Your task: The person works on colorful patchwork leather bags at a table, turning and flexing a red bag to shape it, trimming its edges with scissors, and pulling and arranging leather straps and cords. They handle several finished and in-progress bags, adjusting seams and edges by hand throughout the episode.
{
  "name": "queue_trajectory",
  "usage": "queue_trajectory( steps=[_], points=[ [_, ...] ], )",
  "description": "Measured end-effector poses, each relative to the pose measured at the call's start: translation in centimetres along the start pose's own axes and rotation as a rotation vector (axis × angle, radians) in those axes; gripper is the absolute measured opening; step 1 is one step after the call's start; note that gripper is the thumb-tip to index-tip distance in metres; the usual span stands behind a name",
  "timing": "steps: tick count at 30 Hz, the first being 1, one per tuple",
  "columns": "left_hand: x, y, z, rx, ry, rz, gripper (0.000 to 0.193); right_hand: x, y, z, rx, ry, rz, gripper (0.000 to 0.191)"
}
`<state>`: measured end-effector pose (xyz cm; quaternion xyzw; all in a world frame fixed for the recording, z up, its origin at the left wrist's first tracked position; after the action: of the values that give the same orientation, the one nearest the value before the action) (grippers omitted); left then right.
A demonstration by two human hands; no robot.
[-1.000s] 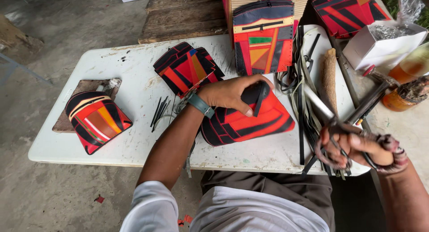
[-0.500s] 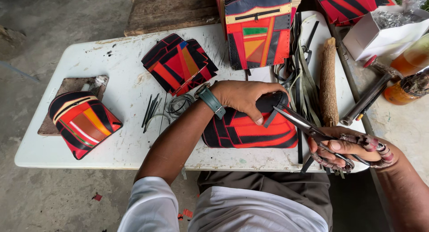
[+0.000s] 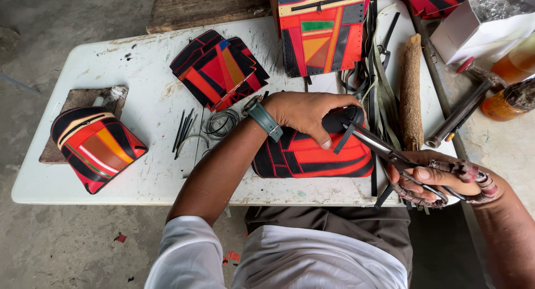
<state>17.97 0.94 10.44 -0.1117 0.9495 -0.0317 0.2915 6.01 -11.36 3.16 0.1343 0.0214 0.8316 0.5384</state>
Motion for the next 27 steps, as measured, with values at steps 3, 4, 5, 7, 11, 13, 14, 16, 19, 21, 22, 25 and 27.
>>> queue_trajectory(
  steps=[3, 4, 5, 7, 11, 13, 14, 16, 19, 21, 22, 25, 27],
  points=[
    [0.2, 0.2, 0.5, -0.079, 0.011, 0.005, 0.079, 0.2, 0.4, -0.2, 0.018, -0.027, 0.022, 0.057],
    [0.3, 0.2, 0.5, -0.085, 0.003, 0.007, 0.08, 0.1, 0.5, -0.3, 0.019, -0.038, 0.023, 0.058],
    [0.4, 0.2, 0.4, -0.09, -0.006, 0.009, 0.08, 0.1, 0.5, -0.3, 0.019, -0.047, 0.024, 0.058],
    [0.5, 0.2, 0.3, -0.098, -0.017, 0.011, 0.08, -0.1, 0.5, -0.5, 0.024, -0.046, 0.018, 0.059],
    [0.6, 0.1, -0.2, -0.089, -0.003, 0.012, 0.08, -0.3, 0.4, -0.7, 0.042, -0.056, 0.02, 0.059],
    [0.7, 0.1, -0.3, -0.089, -0.01, 0.015, 0.08, -0.3, 0.4, -0.5, 0.035, -0.066, 0.026, 0.059],
    [0.7, 0.2, -0.1, -0.1, -0.021, 0.015, 0.08, -0.2, 0.5, -0.5, 0.03, -0.065, 0.028, 0.059],
    [0.7, 0.3, 0.0, -0.096, -0.029, 0.015, 0.08, -0.2, 0.6, -0.4, 0.023, -0.072, 0.029, 0.06],
    [0.8, 0.3, 0.1, -0.052, -0.018, 0.012, 0.081, -0.5, 0.7, -0.8, 0.038, -0.055, 0.009, 0.059],
    [0.9, 0.3, 0.2, -0.027, -0.013, 0.01, 0.083, -1.2, 0.7, -1.5, 0.066, 0.016, -0.031, 0.056],
    [0.9, 0.3, 0.1, -0.004, -0.011, 0.002, 0.084, -1.4, 0.7, -1.7, 0.07, 0.029, -0.036, 0.056],
    [0.0, 0.7, 0.8, -0.04, -0.046, -0.064, 0.085, -1.8, 1.0, -2.1, 0.056, 0.042, -0.052, 0.054],
    [-1.7, 2.2, 2.5, -0.206, -0.123, -0.156, 0.083, -1.9, 1.4, -1.9, 0.013, 0.014, -0.064, 0.051]
  ],
)
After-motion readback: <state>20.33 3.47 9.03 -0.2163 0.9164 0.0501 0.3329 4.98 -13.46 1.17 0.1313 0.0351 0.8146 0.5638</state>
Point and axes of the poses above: each hand's wrist, its own y-axis away from the middle knuckle, its own x-axis out of the palm, z = x × y, the point moved 10 cm from there along -y, towards the middle knuckle, and after that the axes turned 12 degrees about -z, right-handed, at the moved point
